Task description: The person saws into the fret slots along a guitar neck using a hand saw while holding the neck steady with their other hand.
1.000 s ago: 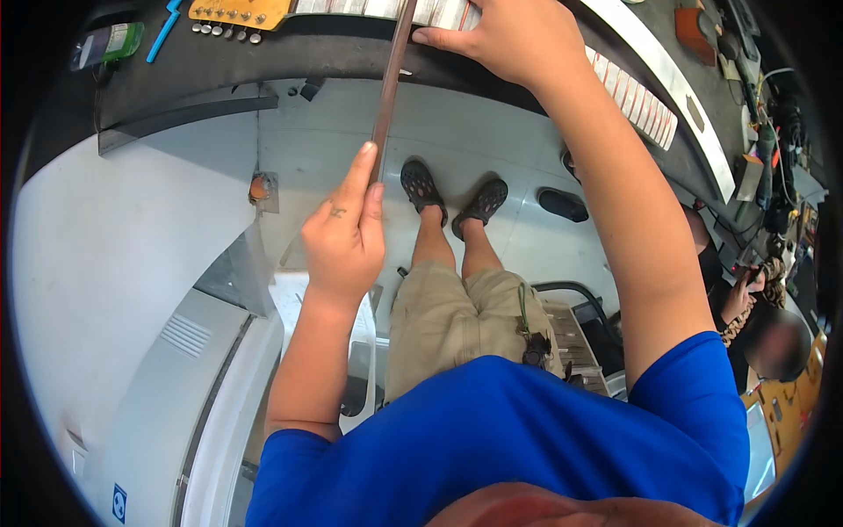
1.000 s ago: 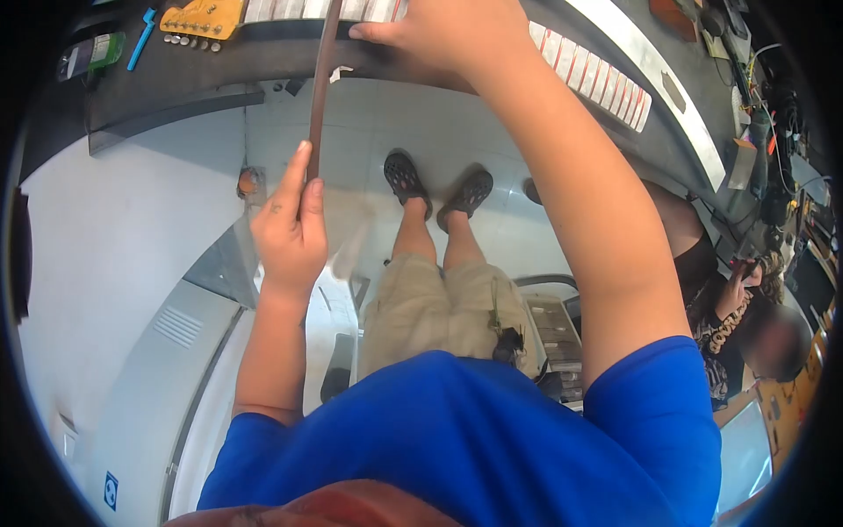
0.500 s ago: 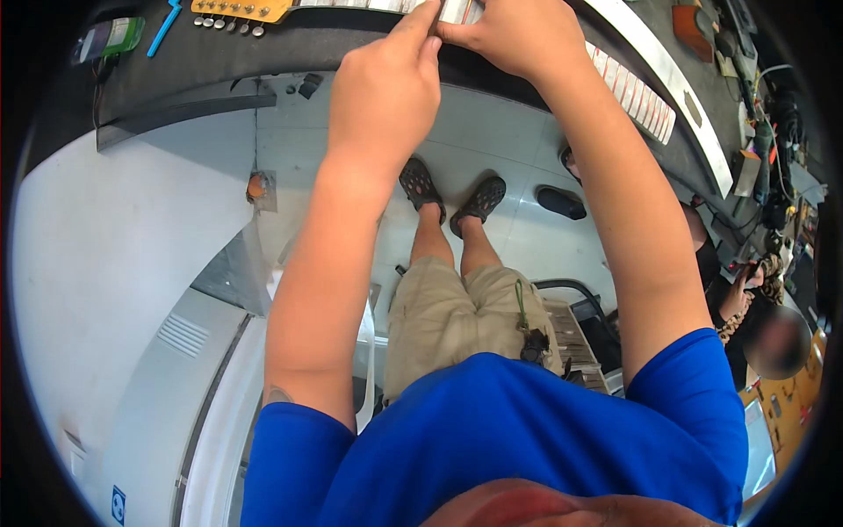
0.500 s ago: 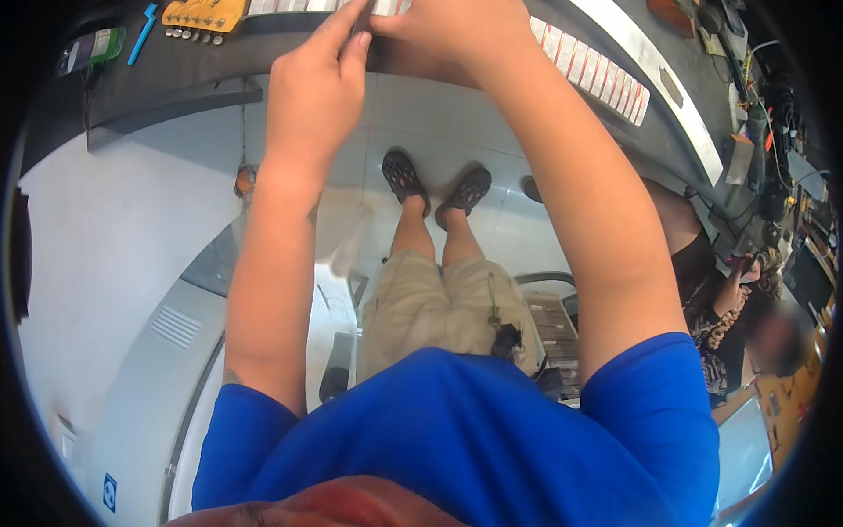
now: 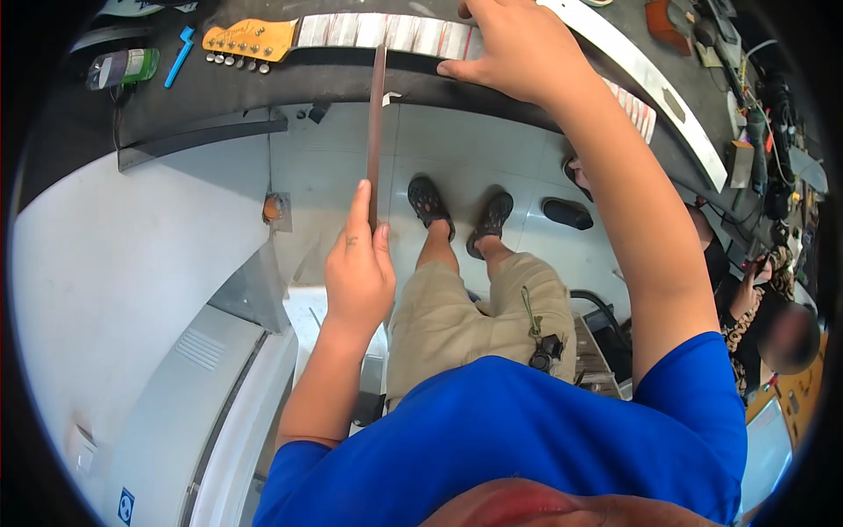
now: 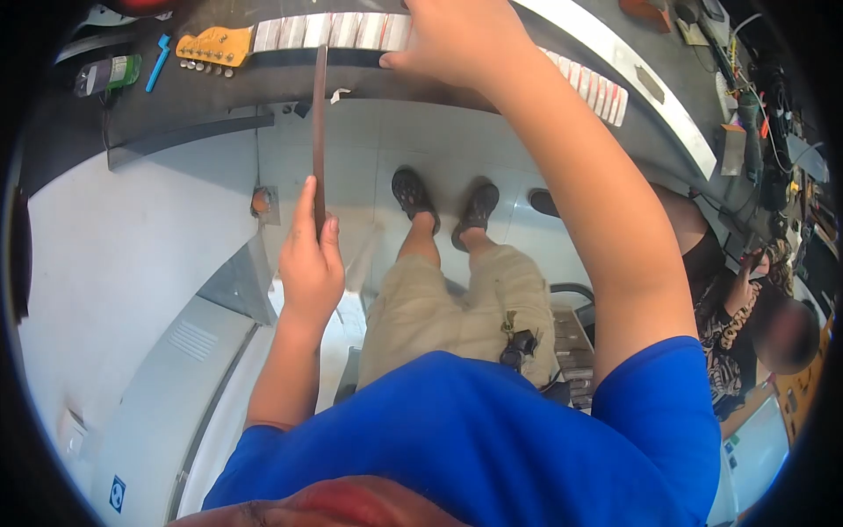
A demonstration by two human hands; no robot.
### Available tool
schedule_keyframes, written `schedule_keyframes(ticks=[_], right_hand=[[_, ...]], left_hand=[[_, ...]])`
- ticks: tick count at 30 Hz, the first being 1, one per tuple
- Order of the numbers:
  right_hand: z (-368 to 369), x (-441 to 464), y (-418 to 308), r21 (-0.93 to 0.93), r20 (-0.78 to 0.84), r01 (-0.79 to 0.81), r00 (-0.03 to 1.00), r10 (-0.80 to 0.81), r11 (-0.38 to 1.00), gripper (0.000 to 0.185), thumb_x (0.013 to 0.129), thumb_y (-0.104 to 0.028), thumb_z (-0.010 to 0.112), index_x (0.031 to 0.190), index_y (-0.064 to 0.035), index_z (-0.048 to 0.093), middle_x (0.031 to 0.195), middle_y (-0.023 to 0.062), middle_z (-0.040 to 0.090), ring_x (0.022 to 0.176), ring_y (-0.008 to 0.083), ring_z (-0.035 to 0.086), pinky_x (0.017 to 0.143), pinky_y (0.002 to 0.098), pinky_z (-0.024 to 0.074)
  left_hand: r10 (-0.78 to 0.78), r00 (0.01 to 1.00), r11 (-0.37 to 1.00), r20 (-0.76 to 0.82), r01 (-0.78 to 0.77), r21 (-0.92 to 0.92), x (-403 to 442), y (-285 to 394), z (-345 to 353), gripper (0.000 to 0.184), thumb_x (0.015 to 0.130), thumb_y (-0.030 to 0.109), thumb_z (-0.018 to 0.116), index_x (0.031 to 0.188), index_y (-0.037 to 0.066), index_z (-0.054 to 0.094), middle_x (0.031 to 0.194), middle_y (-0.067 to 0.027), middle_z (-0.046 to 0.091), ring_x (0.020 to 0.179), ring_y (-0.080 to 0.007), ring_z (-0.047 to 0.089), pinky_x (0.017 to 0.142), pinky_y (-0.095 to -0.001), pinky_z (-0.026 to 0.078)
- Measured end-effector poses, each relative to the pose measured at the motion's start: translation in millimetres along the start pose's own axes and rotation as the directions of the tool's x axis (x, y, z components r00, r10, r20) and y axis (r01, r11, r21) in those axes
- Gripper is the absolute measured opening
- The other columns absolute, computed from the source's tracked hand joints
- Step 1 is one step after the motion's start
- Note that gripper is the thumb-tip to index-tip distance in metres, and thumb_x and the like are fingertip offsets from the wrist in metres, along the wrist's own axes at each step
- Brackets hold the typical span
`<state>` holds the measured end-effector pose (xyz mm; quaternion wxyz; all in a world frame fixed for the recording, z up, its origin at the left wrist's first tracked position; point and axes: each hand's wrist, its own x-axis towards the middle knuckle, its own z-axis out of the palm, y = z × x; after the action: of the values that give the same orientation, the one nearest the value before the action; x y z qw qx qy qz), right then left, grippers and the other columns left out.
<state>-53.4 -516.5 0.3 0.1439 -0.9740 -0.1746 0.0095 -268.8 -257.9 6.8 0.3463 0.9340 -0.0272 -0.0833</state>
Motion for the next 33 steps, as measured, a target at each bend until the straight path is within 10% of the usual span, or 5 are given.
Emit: schedule_keyframes(ticks=[11, 20, 25, 28, 33], right_hand=[[34, -20, 26, 0.101, -0.111, 0.016, 0.994, -0.005, 0.995, 0.062, 0.084, -0.062, 0.082, 0.102, -0.0041, 0.072, 0.096, 0.0126, 0.072, 0.093, 0.0351, 0.072, 0.079, 0.0468, 0.0585], [18, -24, 23, 0.103, -0.019, -0.008, 1.000, 0.010, 0.995, 0.053, 0.085, -0.051, 0.083, 0.098, -0.0010, 0.077, 0.104, 0.0209, 0.077, 0.101, 0.0369, 0.076, 0.090, 0.0463, 0.0609], [14, -25, 25, 0.140, -0.018, -0.028, 0.999, 0.031, 0.990, 0.052, 0.087, -0.052, 0.081, 0.101, -0.0020, 0.079, 0.104, 0.0203, 0.077, 0.103, 0.0366, 0.075, 0.093, 0.0457, 0.0604], [14, -25, 22, 0.129, 0.014, -0.020, 1.000, 0.019, 0.991, 0.052, 0.088, -0.052, 0.080, 0.103, -0.0024, 0.079, 0.104, 0.0199, 0.078, 0.103, 0.0368, 0.075, 0.093, 0.0456, 0.0603], [14, -26, 17, 0.116, 0.046, -0.058, 0.998, 0.053, 0.992, 0.052, 0.088, -0.052, 0.080, 0.101, -0.0018, 0.079, 0.105, 0.0208, 0.078, 0.103, 0.0372, 0.075, 0.093, 0.0457, 0.0600]], left_hand=[[-0.124, 0.989, 0.979, 0.078, 0.110, 0.171, 11, 47, 32, 0.059, 0.105, -0.001, 0.058, 0.162, 0.009, 0.047, 0.113, -0.0294, 0.075, 0.090, -0.0455, 0.074, 0.080, -0.0455, 0.058], [-0.049, 0.998, 0.987, -0.038, 0.054, 0.154, 152, 80, 35, 0.040, 0.106, 0.012, 0.062, 0.146, 0.009, 0.067, 0.120, -0.0245, 0.076, 0.100, -0.0372, 0.079, 0.087, -0.0413, 0.058], [0.023, 0.991, 0.990, -0.131, -0.004, 0.138, 10, 11, 61, 0.053, 0.104, -0.002, 0.059, 0.156, 0.012, 0.060, 0.143, -0.0222, 0.069, 0.110, -0.0373, 0.078, 0.097, -0.0360, 0.057], [0.164, 0.971, 0.973, -0.173, -0.130, 0.191, 52, 29, 57, 0.057, 0.102, -0.002, 0.060, 0.158, 0.012, 0.056, 0.100, -0.0260, 0.076, 0.078, -0.0406, 0.074, 0.074, -0.0393, 0.058], [0.134, 0.988, 0.979, -0.082, -0.119, 0.163, 138, 53, 39, 0.045, 0.104, 0.006, 0.064, 0.148, 0.008, 0.064, 0.109, -0.0288, 0.075, 0.096, -0.0468, 0.073, 0.079, -0.0432, 0.059]])
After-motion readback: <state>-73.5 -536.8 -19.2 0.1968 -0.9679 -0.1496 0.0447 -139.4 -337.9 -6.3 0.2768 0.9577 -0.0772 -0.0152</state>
